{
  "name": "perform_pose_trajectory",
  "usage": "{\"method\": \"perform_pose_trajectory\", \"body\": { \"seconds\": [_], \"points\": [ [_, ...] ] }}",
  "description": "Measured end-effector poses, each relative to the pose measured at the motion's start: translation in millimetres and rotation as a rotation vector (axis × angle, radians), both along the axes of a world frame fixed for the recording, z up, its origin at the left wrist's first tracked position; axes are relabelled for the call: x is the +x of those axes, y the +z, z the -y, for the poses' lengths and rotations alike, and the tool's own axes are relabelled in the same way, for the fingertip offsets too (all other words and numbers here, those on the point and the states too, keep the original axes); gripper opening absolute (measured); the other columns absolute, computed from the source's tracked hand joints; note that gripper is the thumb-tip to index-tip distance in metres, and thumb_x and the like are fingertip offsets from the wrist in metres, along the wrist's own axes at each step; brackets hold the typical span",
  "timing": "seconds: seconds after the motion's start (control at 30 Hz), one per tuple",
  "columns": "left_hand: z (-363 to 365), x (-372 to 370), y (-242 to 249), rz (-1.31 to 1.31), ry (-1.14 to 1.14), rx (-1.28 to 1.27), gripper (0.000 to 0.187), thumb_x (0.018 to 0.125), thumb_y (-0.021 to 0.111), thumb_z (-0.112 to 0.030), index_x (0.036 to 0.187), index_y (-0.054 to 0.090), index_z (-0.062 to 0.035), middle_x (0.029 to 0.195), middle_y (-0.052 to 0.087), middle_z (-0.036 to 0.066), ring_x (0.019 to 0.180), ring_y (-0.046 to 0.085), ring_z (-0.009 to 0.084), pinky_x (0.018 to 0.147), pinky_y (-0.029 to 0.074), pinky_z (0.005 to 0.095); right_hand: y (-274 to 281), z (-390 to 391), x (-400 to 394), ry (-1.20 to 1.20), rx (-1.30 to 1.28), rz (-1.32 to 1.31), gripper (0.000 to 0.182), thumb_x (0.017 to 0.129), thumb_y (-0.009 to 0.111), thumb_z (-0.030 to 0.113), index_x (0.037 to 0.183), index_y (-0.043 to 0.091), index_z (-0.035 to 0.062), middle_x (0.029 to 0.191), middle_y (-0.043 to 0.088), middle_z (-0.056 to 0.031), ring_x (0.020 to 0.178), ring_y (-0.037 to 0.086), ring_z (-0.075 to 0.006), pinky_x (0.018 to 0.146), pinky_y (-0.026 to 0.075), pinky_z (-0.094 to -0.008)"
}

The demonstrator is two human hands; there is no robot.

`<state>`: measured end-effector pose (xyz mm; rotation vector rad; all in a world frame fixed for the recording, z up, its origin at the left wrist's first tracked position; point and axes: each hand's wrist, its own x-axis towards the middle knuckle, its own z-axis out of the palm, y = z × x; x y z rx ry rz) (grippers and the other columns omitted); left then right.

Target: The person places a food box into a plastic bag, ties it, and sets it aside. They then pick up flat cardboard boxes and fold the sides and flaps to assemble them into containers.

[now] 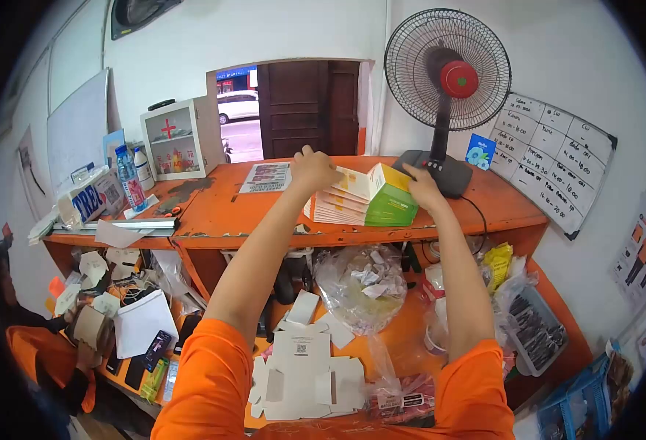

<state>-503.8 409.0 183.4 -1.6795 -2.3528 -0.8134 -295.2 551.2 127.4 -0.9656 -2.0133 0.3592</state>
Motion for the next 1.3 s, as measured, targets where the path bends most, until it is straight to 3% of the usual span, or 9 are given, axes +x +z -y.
{"method": "perform_pose_trajectory", "body": {
  "seconds": [0.1,0.2,0.33,0.7,0.8,0.93,1.1,1.2,1.3],
  "points": [
    [-6,10,-13,-0.629,0.185,-0.060,0.041,0.069,0.059,-0.030,0.107,0.062,-0.0143,0.126,0.045,0.016,0.117,0.041,0.0319,0.094,0.035,0.0454,19,10,-9,0.254,-0.034,0.200,0.042,0.082,0.040,0.012,0.123,0.047,0.0056,0.123,0.048,-0.0180,0.115,0.044,-0.0307,0.097,0.032,-0.0306],
    [-54,-21,-33,-0.050,-0.379,-0.286,0.054,0.073,0.055,-0.034,0.123,0.049,-0.0158,0.132,0.039,0.011,0.122,0.035,0.0330,0.101,0.022,0.0503,40,26,-30,0.133,-0.204,0.452,0.047,0.081,0.040,0.026,0.126,0.045,0.0141,0.125,0.046,-0.0175,0.114,0.043,-0.0350,0.097,0.032,-0.0394],
    [-30,14,-41,-0.141,-0.424,-0.564,0.055,0.081,0.046,-0.037,0.130,0.038,-0.0143,0.137,0.034,0.008,0.128,0.027,0.0327,0.105,0.010,0.0534,25,46,-53,-0.029,-0.064,0.625,0.048,0.084,0.035,0.035,0.129,0.042,0.0190,0.134,0.037,-0.0126,0.120,0.036,-0.0350,0.099,0.028,-0.0484],
    [-23,9,-85,-0.167,-0.378,-0.148,0.042,0.089,0.035,-0.030,0.126,0.042,-0.0130,0.135,0.036,0.010,0.129,0.024,0.0331,0.105,0.007,0.0530,5,58,-50,-0.132,0.066,0.615,0.050,0.086,0.027,0.041,0.132,0.034,0.0231,0.141,0.027,-0.0092,0.130,0.022,-0.0341,0.099,0.025,-0.0529],
    [-1,2,-74,-0.004,-0.473,-0.073,0.038,0.081,0.048,-0.022,0.116,0.053,-0.0089,0.127,0.043,0.016,0.121,0.036,0.0330,0.103,0.021,0.0475,10,54,-51,-0.091,0.018,0.669,0.051,0.087,0.026,0.043,0.133,0.032,0.0239,0.142,0.024,-0.0108,0.130,0.019,-0.0369,0.101,0.021,-0.0547],
    [61,14,-68,0.390,-0.583,0.730,0.021,0.074,0.053,-0.014,0.089,0.058,-0.0011,0.095,0.056,0.018,0.093,0.053,0.0300,0.081,0.041,0.0384,10,49,-52,-0.167,0.181,0.709,0.050,0.087,0.027,0.045,0.127,0.041,0.0191,0.134,0.030,-0.0206,0.124,0.027,-0.0400,0.099,0.023,-0.0544],
    [173,14,-114,-0.099,-0.757,0.236,0.017,0.075,0.055,-0.008,0.090,0.058,-0.0016,0.089,0.058,0.014,0.088,0.053,0.0287,0.073,0.042,0.0360,18,58,-50,-0.184,0.344,0.745,0.053,0.088,0.030,0.045,0.115,0.052,0.0056,0.113,0.050,-0.0248,0.107,0.045,-0.0436,0.093,0.031,-0.0512],
    [225,-2,-186,-0.014,-0.754,-0.152,0.017,0.073,0.059,-0.015,0.085,0.060,-0.0029,0.085,0.059,0.014,0.084,0.055,0.0316,0.077,0.042,0.0388,5,82,-50,-0.272,0.593,0.243,0.046,0.088,0.038,0.039,0.110,0.053,0.0011,0.105,0.054,-0.0229,0.099,0.050,-0.0403,0.088,0.035,-0.0479],
    [265,-14,-240,0.106,-0.433,-0.592,0.030,0.077,0.059,-0.028,0.094,0.060,-0.0032,0.090,0.060,0.014,0.088,0.057,0.0292,0.077,0.044,0.0400,-29,178,-39,0.303,0.574,-0.194,0.031,0.082,0.055,0.021,0.103,0.054,-0.0011,0.092,0.056,-0.0175,0.085,0.052,-0.0324,0.076,0.040,-0.0394]
  ]
}}
